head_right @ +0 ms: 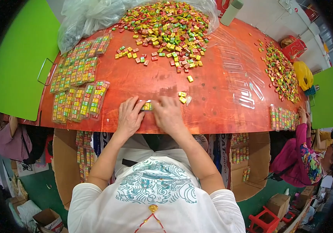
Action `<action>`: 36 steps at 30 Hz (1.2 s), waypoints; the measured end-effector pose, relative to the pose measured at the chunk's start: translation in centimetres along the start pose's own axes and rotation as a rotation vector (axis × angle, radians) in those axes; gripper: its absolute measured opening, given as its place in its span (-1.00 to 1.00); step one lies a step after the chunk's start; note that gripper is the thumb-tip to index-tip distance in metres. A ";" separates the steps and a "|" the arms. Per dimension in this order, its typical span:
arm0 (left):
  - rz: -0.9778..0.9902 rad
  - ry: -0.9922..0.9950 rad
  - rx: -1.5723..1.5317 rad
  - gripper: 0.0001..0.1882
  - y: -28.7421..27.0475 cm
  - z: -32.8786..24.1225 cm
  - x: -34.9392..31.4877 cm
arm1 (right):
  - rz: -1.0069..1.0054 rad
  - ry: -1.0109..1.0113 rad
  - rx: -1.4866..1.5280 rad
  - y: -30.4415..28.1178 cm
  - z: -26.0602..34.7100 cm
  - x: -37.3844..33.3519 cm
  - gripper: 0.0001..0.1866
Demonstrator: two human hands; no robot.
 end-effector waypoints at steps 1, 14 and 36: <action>0.004 -0.005 0.002 -0.51 0.0 0.0 0.0 | -0.043 0.059 0.007 -0.7 -1.1 -0.3 -0.71; 0.111 0.160 0.064 -0.39 1.7 -5.1 3.5 | -0.116 0.240 -0.061 -0.5 -5.6 -2.3 -0.75; -0.147 0.136 -0.241 -0.35 1.7 -2.8 3.8 | -0.019 0.156 -0.049 -0.1 -2.6 -1.4 -0.61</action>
Point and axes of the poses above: each hand's wrist, its own x-axis towards the middle knuckle, its own y-axis out of the palm, z = x × y, the point moved 4 cm from there along x, towards the middle knuckle, and after that the axes turned 14 degrees about z, right-handed, at the moved point
